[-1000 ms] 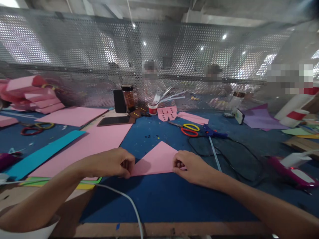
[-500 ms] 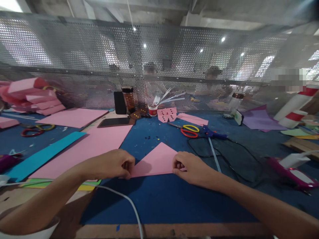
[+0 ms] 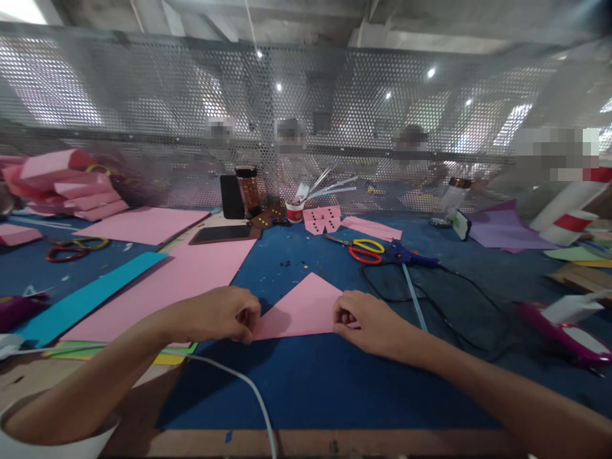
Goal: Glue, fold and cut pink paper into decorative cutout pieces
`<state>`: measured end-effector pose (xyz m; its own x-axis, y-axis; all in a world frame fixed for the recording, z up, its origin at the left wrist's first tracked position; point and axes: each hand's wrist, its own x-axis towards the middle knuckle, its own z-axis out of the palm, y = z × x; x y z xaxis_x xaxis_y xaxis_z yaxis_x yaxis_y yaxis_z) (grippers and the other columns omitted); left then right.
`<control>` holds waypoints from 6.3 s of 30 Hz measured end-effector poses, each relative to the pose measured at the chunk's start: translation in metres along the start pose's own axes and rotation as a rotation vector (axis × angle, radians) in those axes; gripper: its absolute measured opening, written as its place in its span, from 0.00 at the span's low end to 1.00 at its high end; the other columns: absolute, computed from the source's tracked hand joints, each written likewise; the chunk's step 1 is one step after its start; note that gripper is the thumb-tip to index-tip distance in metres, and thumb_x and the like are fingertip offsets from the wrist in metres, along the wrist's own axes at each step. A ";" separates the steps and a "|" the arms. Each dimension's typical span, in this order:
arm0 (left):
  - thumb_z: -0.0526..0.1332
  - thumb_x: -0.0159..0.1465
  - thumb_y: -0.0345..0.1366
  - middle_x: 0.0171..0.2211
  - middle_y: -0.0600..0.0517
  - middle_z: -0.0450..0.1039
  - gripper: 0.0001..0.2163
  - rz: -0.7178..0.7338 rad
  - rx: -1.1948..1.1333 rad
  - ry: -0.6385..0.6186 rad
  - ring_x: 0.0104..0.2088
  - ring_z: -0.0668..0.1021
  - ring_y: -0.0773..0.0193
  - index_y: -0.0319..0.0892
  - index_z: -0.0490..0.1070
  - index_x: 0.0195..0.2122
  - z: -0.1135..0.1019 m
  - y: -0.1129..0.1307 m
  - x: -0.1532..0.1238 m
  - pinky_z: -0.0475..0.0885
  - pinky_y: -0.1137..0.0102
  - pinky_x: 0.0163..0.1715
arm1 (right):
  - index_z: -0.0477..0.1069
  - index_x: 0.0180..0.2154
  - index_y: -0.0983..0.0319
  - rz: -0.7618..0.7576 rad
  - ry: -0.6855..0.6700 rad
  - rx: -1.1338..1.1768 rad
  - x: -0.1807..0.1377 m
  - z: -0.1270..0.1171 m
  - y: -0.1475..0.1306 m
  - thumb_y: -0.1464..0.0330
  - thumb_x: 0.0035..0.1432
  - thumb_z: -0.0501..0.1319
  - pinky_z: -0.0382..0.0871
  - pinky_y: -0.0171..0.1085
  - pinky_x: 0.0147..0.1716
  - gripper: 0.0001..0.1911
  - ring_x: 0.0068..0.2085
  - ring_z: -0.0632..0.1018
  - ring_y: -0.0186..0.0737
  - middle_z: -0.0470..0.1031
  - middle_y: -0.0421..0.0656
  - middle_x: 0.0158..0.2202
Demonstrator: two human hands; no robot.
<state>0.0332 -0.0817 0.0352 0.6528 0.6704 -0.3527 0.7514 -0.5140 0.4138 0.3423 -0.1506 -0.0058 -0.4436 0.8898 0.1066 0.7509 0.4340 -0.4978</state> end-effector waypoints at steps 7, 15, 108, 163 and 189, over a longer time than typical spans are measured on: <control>0.65 0.52 0.36 0.32 0.54 0.78 0.04 -0.021 -0.065 -0.063 0.34 0.79 0.61 0.46 0.78 0.29 -0.003 -0.010 0.000 0.68 0.72 0.32 | 0.71 0.33 0.60 0.000 -0.004 -0.003 0.000 -0.001 -0.001 0.72 0.56 0.62 0.60 0.34 0.36 0.02 0.37 0.71 0.36 0.74 0.39 0.35; 0.65 0.52 0.37 0.31 0.55 0.78 0.05 0.002 -0.041 -0.070 0.34 0.79 0.62 0.46 0.78 0.29 -0.004 -0.011 0.000 0.67 0.72 0.32 | 0.71 0.33 0.60 -0.005 -0.008 -0.008 -0.001 0.001 0.001 0.72 0.56 0.62 0.60 0.34 0.37 0.02 0.37 0.71 0.37 0.74 0.39 0.35; 0.62 0.61 0.49 0.30 0.53 0.72 0.14 0.024 0.112 0.481 0.32 0.72 0.59 0.43 0.68 0.29 0.055 0.039 0.041 0.60 0.67 0.32 | 0.72 0.35 0.61 -0.025 0.059 -0.068 0.000 0.005 0.004 0.71 0.58 0.63 0.60 0.37 0.40 0.01 0.39 0.71 0.38 0.73 0.40 0.35; 0.65 0.59 0.51 0.27 0.54 0.71 0.16 0.041 0.145 0.542 0.29 0.71 0.62 0.44 0.67 0.26 0.059 0.038 0.042 0.59 0.68 0.29 | 0.76 0.44 0.62 -0.357 -0.048 -0.096 -0.009 -0.014 -0.005 0.76 0.64 0.56 0.66 0.40 0.52 0.12 0.49 0.75 0.40 0.77 0.46 0.46; 0.63 0.60 0.54 0.29 0.52 0.73 0.17 0.023 0.149 0.508 0.31 0.73 0.59 0.43 0.69 0.28 0.056 0.038 0.043 0.59 0.67 0.30 | 0.66 0.34 0.61 -0.068 0.173 -0.128 0.003 0.025 -0.006 0.76 0.54 0.59 0.60 0.38 0.40 0.06 0.39 0.70 0.39 0.71 0.41 0.37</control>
<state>0.0953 -0.1028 -0.0114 0.5683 0.8137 0.1221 0.7670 -0.5776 0.2794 0.3243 -0.1537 -0.0235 -0.4136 0.8638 0.2877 0.7826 0.4988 -0.3726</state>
